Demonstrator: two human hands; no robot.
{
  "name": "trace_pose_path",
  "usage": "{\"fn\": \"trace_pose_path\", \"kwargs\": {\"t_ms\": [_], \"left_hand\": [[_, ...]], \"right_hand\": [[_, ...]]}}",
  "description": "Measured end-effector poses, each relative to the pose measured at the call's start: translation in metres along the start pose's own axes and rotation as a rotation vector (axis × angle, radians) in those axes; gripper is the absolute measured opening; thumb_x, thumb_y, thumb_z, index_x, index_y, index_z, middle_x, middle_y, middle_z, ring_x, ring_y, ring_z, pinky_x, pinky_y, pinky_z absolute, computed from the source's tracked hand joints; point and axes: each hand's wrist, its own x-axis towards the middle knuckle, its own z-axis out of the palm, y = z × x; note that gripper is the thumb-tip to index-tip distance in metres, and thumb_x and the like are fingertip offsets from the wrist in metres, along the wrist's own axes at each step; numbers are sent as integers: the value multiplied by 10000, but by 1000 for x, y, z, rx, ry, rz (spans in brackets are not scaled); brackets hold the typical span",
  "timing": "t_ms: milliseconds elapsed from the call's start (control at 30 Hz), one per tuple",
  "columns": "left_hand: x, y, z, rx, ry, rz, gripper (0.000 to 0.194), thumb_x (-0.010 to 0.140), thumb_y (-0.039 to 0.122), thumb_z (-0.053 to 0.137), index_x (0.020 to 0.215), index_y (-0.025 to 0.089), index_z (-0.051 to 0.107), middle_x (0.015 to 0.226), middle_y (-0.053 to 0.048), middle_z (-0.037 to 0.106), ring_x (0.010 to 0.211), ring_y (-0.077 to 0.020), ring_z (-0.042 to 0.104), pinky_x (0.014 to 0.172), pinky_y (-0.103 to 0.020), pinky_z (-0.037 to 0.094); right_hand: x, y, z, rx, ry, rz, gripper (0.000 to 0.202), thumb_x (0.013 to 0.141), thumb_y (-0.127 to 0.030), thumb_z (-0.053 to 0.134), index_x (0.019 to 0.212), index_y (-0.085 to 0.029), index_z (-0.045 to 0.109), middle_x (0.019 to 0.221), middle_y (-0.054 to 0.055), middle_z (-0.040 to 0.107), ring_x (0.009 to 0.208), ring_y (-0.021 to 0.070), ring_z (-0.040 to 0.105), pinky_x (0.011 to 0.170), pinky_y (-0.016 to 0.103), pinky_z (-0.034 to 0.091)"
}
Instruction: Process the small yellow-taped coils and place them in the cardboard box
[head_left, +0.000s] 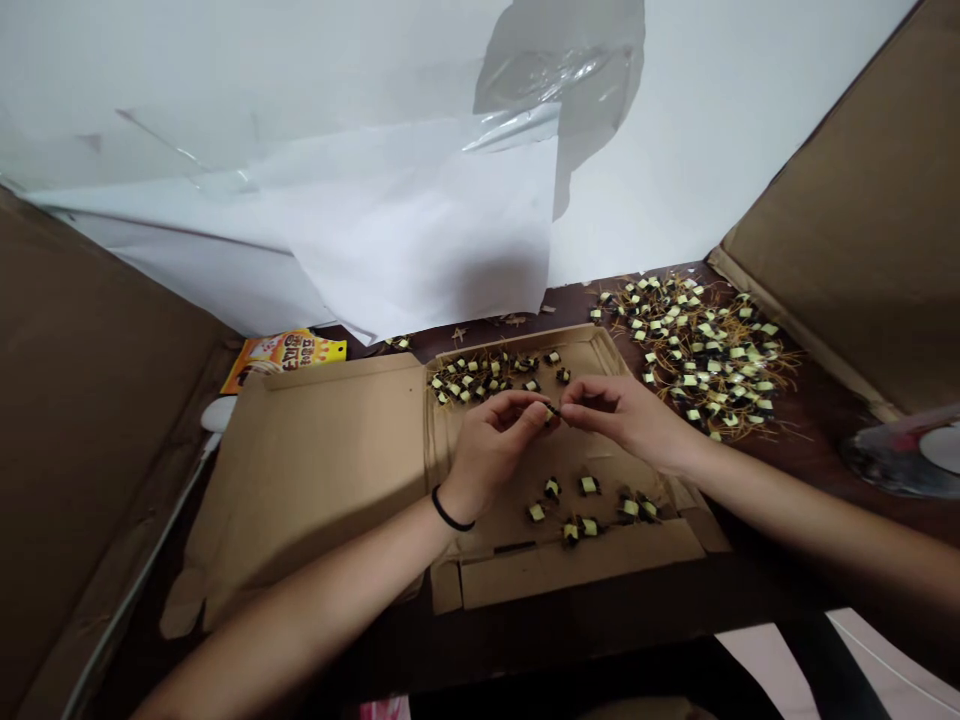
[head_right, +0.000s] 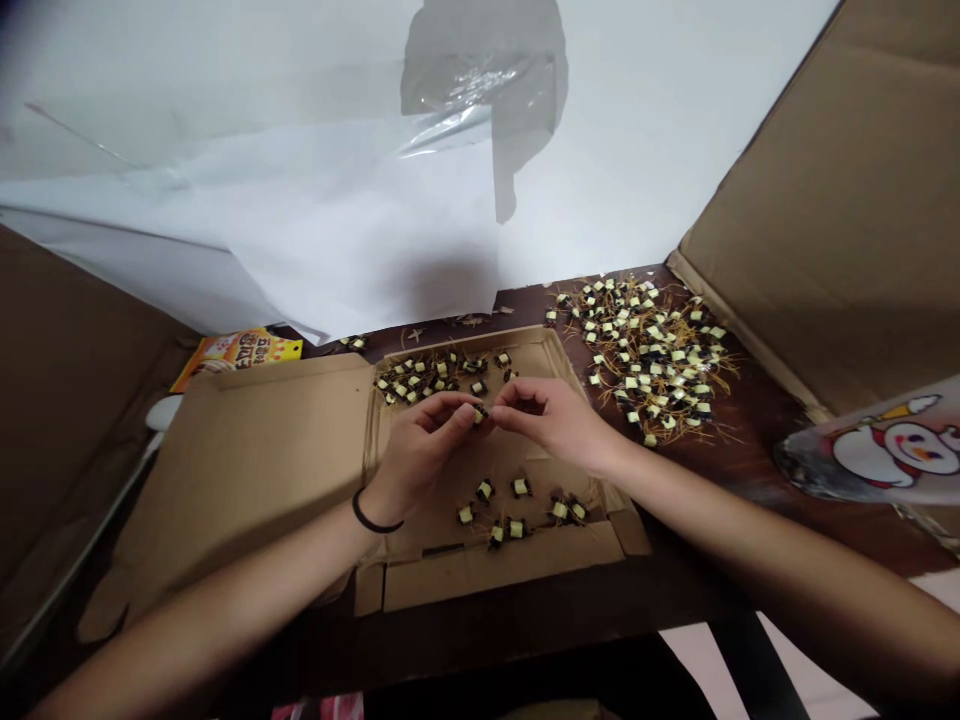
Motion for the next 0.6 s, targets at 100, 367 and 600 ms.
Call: {"fn": "trace_pose_path", "kwargs": {"t_ms": [100, 367, 600], "left_hand": [[1, -1, -2, 55, -11, 8, 271, 682, 356, 784, 833, 146, 703, 767, -31, 708, 720, -121, 659, 743, -260, 524], [1, -1, -4, 106, -23, -1, 211, 680, 304, 787, 800, 146, 714, 767, -39, 715, 727, -130, 656, 760, -275, 516], [0, 1, -4, 83, -71, -43, 203, 673, 291, 793, 769, 135, 705, 766, -50, 723, 720, -128, 668, 751, -263, 515]], "right_hand": [[0, 0, 0, -17, -8, -2, 278, 789, -428, 602, 679, -173, 587, 579, -42, 504, 541, 88, 409, 524, 234, 302], [-1, 5, 2, -46, 26, -14, 250, 788, -384, 598, 666, -175, 540, 580, -42, 469, 553, 91, 397, 518, 228, 273], [-3, 5, 3, -115, 41, -39, 189, 808, -324, 584, 695, -178, 547, 591, -38, 506, 569, 101, 446, 535, 232, 307]]}}
